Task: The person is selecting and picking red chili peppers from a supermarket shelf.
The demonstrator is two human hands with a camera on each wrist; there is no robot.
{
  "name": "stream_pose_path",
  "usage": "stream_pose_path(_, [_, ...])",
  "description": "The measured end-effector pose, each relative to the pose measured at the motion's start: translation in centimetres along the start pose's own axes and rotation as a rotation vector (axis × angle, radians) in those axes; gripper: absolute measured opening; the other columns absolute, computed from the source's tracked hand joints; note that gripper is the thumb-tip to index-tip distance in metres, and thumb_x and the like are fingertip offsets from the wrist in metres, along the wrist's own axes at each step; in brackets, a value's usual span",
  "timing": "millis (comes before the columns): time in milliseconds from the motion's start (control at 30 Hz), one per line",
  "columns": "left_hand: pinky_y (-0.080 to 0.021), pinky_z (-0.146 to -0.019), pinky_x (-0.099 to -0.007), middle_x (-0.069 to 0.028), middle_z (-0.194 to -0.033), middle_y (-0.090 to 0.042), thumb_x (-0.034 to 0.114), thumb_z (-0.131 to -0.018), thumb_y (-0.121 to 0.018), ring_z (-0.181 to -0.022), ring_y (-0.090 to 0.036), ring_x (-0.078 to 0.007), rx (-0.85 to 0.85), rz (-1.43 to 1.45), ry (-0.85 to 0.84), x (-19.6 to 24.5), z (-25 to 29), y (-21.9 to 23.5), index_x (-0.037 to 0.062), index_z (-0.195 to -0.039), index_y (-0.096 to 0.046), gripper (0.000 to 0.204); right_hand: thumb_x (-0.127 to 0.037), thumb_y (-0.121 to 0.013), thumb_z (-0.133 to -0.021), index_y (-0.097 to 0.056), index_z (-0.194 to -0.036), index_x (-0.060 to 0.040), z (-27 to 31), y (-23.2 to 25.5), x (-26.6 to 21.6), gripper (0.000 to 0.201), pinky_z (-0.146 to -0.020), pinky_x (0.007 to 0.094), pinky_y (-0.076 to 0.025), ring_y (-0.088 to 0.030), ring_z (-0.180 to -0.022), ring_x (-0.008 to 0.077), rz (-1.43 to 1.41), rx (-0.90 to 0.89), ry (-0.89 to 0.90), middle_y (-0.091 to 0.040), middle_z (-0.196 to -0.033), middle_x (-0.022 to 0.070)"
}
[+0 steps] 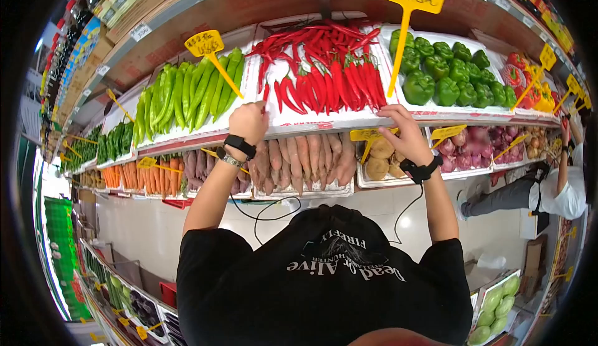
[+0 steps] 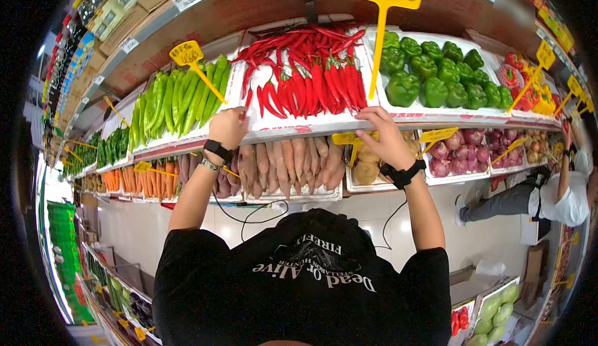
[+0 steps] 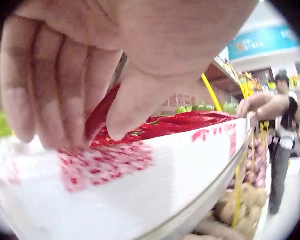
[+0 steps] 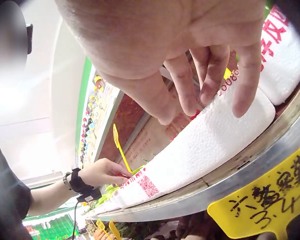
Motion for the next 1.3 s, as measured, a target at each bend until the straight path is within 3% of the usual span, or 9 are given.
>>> stream_pose_path(300, [-0.054, -0.087, -0.0462, -0.0203, -0.101, -0.072, 0.027, -0.084, -0.069, -0.096, -0.068, -0.0378, -0.213, 0.211, 0.022, -0.7, -0.7, -3.5, 0.0085, -0.116, -0.071, 0.037, -0.009, -0.071, -0.087, -0.064, -0.116, -0.0042, 0.0, -0.2, 0.1, 0.030, -0.090, 0.0360, -0.052, -0.058, -0.115, 0.0281, 0.026, -0.019, -0.025, -0.058, -0.122, 0.0102])
stream_pose_path(400, [-0.053, -0.092, -0.0440, -0.0223, -0.113, -0.069, 0.023, -0.084, -0.069, -0.104, -0.066, -0.0377, -0.054, 0.326, -0.139, -0.4, -1.2, -3.3, 0.0055, -0.121, -0.068, 0.041, -0.009, -0.071, -0.087, -0.063, -0.116, -0.0037, 0.3, 0.0, -0.3, 0.030, -0.091, 0.0363, -0.052, -0.058, -0.116, 0.0283, 0.016, -0.006, -0.003, -0.058, -0.122, 0.0107])
stream_pose_path(633, [-0.051, -0.096, -0.0419, -0.0262, -0.119, -0.066, 0.031, -0.086, -0.069, -0.109, -0.065, -0.0397, -0.323, 0.365, 0.099, -2.3, -2.7, -6.6, 0.0009, -0.137, -0.055, 0.060, -0.009, -0.070, -0.088, -0.062, -0.117, -0.0041, 0.9, 0.1, -0.4, 0.031, -0.094, 0.0363, -0.051, -0.057, -0.116, 0.0291, -0.009, -0.011, 0.005, -0.056, -0.123, 0.0116])
stream_pose_path(800, [-0.044, -0.106, -0.0375, -0.0253, -0.140, -0.054, 0.041, -0.089, -0.071, -0.127, -0.056, -0.0325, -0.519, 0.447, 0.041, -1.4, -3.1, -8.3, -0.0068, -0.143, -0.044, 0.077, -0.006, -0.068, -0.088, -0.062, -0.119, -0.0051, 1.0, 0.1, -0.7, 0.032, -0.101, 0.0375, -0.046, -0.054, -0.122, 0.0299, 0.062, -0.014, 0.040, -0.055, -0.128, 0.0122])
stream_pose_path(867, [-0.042, -0.107, -0.0368, -0.0245, -0.140, -0.055, 0.041, -0.090, -0.070, -0.128, -0.054, -0.0313, -0.568, 0.518, 0.099, -0.8, -2.8, -7.8, -0.0066, -0.143, -0.044, 0.076, -0.007, -0.069, -0.088, -0.062, -0.119, -0.0055, 1.1, 0.1, -0.8, 0.032, -0.106, 0.0390, -0.041, -0.052, -0.124, 0.0317, 0.054, -0.017, 0.036, -0.055, -0.128, 0.0131])
stream_pose_path(1000, [-0.041, -0.108, -0.0357, -0.0239, -0.139, -0.055, 0.039, -0.090, -0.071, -0.128, -0.054, -0.0302, -0.523, 0.627, 0.130, -1.3, -3.3, -8.0, -0.0065, -0.141, -0.047, 0.072, -0.009, -0.069, -0.088, -0.062, -0.117, -0.0054, 1.4, 0.2, -0.9, 0.030, -0.102, 0.0386, -0.044, -0.054, -0.120, 0.0318, 0.019, 0.030, 0.058, -0.055, -0.124, 0.0132])
stream_pose_path(1100, [-0.041, -0.109, -0.0366, -0.0291, -0.135, -0.055, 0.041, -0.089, -0.069, -0.128, -0.054, -0.0340, -0.466, 0.480, -0.002, -1.0, -5.2, -6.9, -0.0080, -0.137, -0.051, 0.071, -0.008, -0.066, -0.089, -0.063, -0.116, -0.0053, 1.7, 0.3, -1.0, 0.027, -0.101, 0.0391, -0.045, -0.054, -0.120, 0.0328, 0.009, 0.033, 0.030, -0.055, -0.125, 0.0136])
stream_pose_path(1133, [-0.042, -0.107, -0.0351, -0.0216, -0.129, -0.061, 0.035, -0.090, -0.072, -0.123, -0.057, -0.0270, -0.435, 0.411, -0.028, 0.6, -6.0, -4.8, -0.0053, -0.135, -0.054, 0.063, -0.009, -0.066, -0.089, -0.063, -0.115, -0.0056, 1.7, 0.5, -1.4, 0.026, -0.101, 0.0392, -0.045, -0.054, -0.120, 0.0329, 0.002, 0.052, 0.049, -0.056, -0.124, 0.0135])
stream_pose_path(1300, [-0.053, -0.088, -0.0330, -0.0117, -0.106, -0.073, 0.033, -0.088, -0.073, -0.098, -0.069, -0.0230, -0.496, 0.625, -0.250, 11.5, -15.1, -2.0, 0.0026, -0.117, -0.068, 0.042, -0.010, -0.066, -0.089, -0.063, -0.115, -0.0062, 3.3, 1.4, -1.7, 0.026, -0.102, 0.0393, -0.045, -0.055, -0.120, 0.0331, 0.052, 0.105, 0.079, -0.057, -0.123, 0.0135])
Point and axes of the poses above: each hand's wrist, its own z-axis away from the middle knuckle, its own y-axis out of the back of the hand, x = y × z, the point moved 10 cm from there along -z, towards the middle knuckle
